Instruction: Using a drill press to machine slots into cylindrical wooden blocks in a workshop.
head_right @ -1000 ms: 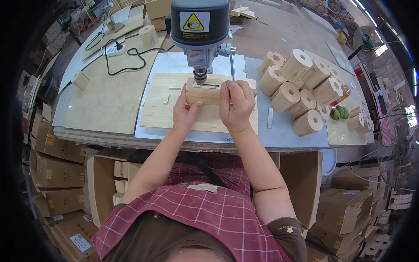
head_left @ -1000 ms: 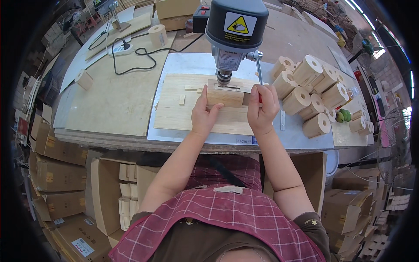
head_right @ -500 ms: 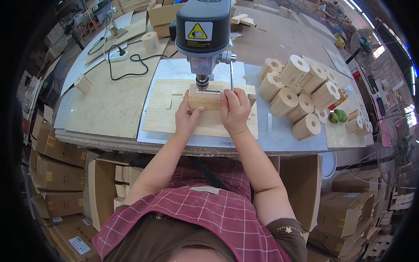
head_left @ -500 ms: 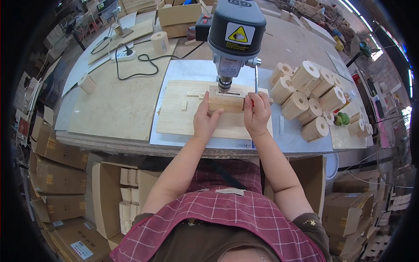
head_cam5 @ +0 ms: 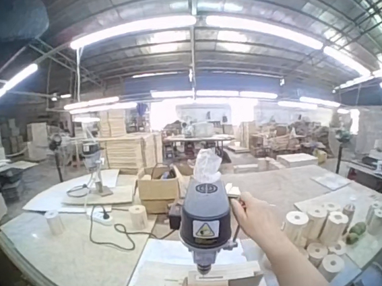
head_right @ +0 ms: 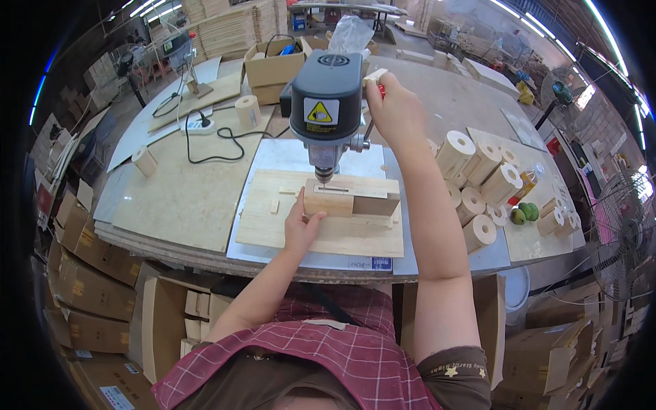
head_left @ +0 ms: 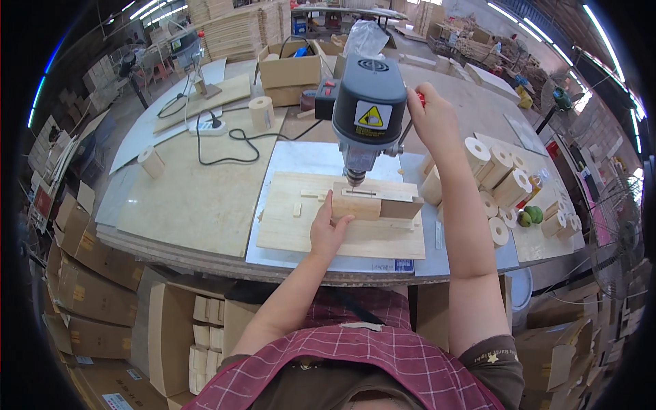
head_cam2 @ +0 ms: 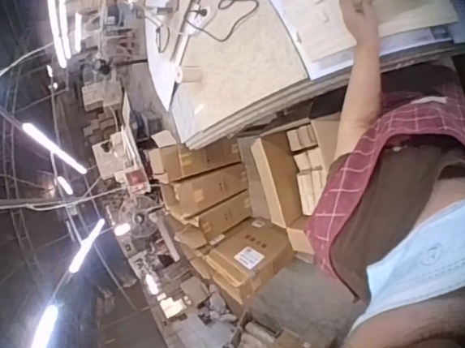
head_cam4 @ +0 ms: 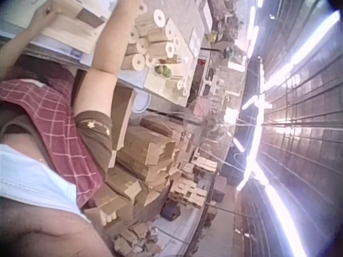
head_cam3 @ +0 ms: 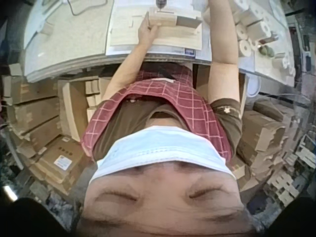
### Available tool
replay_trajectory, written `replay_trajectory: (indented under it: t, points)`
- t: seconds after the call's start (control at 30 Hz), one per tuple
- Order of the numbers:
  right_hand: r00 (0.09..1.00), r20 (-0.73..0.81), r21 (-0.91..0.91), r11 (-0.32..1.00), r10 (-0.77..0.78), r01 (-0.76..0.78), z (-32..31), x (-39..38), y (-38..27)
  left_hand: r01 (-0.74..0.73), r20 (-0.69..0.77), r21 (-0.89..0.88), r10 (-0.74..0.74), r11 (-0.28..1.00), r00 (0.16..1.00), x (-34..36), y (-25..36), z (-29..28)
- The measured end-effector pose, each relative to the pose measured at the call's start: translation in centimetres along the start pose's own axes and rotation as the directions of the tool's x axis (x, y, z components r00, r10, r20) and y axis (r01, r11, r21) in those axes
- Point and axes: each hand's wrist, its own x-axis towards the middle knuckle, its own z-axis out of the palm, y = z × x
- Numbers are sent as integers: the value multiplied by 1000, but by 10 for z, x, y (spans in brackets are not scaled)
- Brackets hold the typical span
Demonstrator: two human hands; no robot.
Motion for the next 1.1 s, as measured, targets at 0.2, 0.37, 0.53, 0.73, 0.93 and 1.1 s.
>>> replay_trajectory:
  t: [0.2, 0.37, 0.53, 0.73, 0.93, 1.1]
  points:
    - [1000, -5, 252, 967, -25, 25, 26, -3, 30, -20, -12, -54, 19, 998, 1000, 3, -9, 3]
    - [962, 252, 482, 848, 105, -219, 29, -81, 76, 6, -6, -74, -6, 997, 1000, 6, -13, 3]
    - [870, 490, 332, 909, 61, -251, 38, -165, 125, -4, 22, -85, 6, 996, 1000, 3, -14, 1]
    - [783, 601, 333, 840, 162, -429, 23, -193, 97, -130, 15, 211, 130, 969, 991, -21, 5, -28]
    - [697, 691, 446, 648, 188, -617, -2, -219, 91, -84, 130, 48, 77, 995, 989, -42, 11, -82]
    - [660, 736, 584, 351, 151, -732, -26, -225, 106, 180, 92, -170, -166, 969, 982, -40, 43, -147]
